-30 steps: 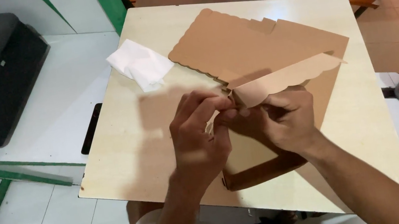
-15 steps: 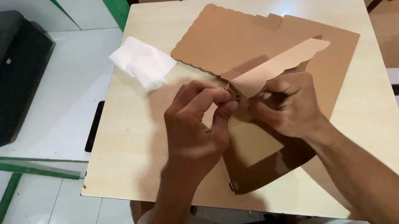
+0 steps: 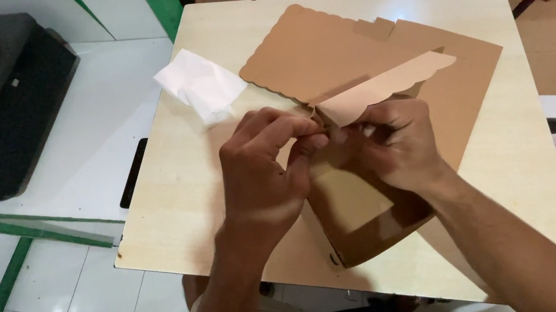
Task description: Folding and assembling a flat cardboard sheet into a box by tucking in the flaps
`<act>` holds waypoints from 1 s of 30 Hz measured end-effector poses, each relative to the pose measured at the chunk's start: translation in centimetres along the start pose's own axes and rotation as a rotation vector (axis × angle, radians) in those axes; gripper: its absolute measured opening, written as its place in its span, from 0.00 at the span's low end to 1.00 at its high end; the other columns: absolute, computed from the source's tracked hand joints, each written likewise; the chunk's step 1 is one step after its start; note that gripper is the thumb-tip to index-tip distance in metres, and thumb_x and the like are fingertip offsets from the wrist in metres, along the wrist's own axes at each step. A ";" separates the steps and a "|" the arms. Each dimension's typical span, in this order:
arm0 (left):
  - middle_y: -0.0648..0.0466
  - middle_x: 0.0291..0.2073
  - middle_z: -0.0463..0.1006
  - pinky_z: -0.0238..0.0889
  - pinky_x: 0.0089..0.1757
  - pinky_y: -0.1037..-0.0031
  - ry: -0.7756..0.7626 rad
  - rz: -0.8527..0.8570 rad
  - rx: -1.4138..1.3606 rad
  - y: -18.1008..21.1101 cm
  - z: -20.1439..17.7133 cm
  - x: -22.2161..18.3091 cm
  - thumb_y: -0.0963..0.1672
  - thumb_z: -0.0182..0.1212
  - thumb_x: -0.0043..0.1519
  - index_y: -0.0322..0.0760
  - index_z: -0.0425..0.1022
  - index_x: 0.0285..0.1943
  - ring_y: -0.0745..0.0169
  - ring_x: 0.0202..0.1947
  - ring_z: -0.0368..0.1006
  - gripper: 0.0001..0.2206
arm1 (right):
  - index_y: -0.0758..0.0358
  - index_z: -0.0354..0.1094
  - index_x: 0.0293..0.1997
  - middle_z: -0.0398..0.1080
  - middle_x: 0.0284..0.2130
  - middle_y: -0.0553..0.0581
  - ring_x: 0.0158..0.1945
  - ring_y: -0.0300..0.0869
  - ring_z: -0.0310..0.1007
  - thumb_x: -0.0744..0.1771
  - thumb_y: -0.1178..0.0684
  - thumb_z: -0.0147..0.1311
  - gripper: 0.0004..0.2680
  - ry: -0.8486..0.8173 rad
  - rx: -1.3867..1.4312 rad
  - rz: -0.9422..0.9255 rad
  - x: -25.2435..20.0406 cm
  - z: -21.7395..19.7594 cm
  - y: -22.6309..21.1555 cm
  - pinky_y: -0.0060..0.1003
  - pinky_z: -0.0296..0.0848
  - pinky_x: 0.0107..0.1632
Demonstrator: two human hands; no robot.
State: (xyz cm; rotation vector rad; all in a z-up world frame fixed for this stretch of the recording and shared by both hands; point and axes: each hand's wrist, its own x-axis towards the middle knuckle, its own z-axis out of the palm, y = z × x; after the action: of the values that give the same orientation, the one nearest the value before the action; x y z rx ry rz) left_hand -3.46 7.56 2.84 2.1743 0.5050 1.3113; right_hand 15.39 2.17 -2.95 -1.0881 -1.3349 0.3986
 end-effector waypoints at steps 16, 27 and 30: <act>0.52 0.28 0.77 0.75 0.42 0.62 0.074 0.007 -0.015 -0.3 0.7 -0.8 0.39 0.64 0.64 0.38 0.78 0.38 0.52 0.34 0.78 0.02 | 0.77 0.76 0.38 0.68 0.21 0.56 0.30 0.32 0.66 0.65 0.68 0.56 0.03 0.136 0.194 0.108 -1.7 1.5 0.5 0.23 0.66 0.35; 0.53 0.28 0.77 0.75 0.41 0.65 0.104 -0.022 -0.020 0.8 -0.1 -1.5 0.37 0.66 0.62 0.38 0.79 0.36 0.55 0.33 0.79 0.04 | 0.73 0.76 0.37 0.70 0.19 0.55 0.26 0.31 0.68 0.65 0.63 0.59 0.03 -0.033 -0.022 0.135 -1.4 1.1 -1.5 0.25 0.69 0.29; 0.52 0.28 0.77 0.75 0.41 0.64 0.088 -0.023 -0.067 0.8 -0.1 -1.4 0.35 0.65 0.61 0.37 0.80 0.34 0.53 0.32 0.78 0.06 | 0.74 0.76 0.37 0.69 0.19 0.55 0.26 0.31 0.67 0.65 0.64 0.60 0.02 -0.023 0.001 0.125 -1.6 1.0 -1.1 0.23 0.68 0.29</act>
State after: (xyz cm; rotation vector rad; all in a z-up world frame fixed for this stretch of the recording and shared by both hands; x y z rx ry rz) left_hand -4.13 6.14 2.45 2.0577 0.5110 1.3958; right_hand 13.71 0.75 -3.10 -1.1726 -1.2897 0.5055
